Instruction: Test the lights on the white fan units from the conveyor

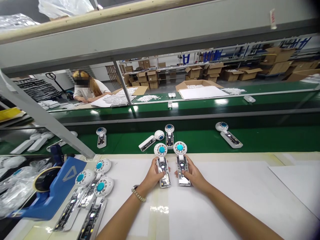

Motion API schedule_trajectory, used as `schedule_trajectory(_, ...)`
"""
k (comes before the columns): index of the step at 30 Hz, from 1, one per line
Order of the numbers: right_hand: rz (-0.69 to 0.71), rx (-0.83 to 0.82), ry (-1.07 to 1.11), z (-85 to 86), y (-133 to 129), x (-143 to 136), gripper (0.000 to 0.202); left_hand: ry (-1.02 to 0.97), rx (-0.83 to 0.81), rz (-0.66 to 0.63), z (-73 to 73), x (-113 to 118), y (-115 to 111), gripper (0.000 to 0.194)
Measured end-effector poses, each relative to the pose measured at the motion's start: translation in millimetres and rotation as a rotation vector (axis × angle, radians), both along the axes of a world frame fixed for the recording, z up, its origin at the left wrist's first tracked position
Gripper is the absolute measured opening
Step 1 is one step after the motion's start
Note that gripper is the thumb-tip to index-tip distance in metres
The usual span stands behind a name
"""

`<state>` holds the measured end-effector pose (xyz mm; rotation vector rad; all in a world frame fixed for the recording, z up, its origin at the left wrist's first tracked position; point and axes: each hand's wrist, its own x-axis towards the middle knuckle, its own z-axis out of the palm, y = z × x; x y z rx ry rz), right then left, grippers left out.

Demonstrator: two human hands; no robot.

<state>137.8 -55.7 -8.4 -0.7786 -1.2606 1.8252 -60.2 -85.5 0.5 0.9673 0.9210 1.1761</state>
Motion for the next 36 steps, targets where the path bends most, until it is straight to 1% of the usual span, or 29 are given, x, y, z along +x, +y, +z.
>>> schedule_trajectory(6, 0.023, 0.014, 0.037, -4.3, 0.6, 0.8, 0.085, 0.007, -0.022, -0.007, 3.4, 0.0, -0.8, 0.061)
schedule_trajectory(13, 0.016, 0.023, 0.045, -5.4, 0.3, 0.7, 0.082, 0.007, -0.031, 0.0, 5.3, 0.3, -1.8, 0.06)
schedule_trajectory(16, 0.016, 0.014, 0.043, -4.2, -0.1, 0.8, 0.083, 0.005, -0.025, 0.005, 4.4, 0.2, -1.7, 0.058)
schedule_trajectory(22, 0.017, -0.004, 0.035, 0.8, -1.1, 0.8, 0.085, -0.012, -0.022, -0.005, 2.7, 0.0, -1.0, 0.06)
schedule_trajectory(29, 0.016, -0.017, 0.022, 4.6, -1.3, 0.4, 0.088, -0.006, 0.019, -0.017, -2.5, -1.6, 0.8, 0.056)
schedule_trajectory(36, 0.007, 0.0, -0.004, 2.6, -1.8, 0.7, 0.09, -0.02, 0.004, -0.006, -3.9, -2.4, 0.6, 0.061)
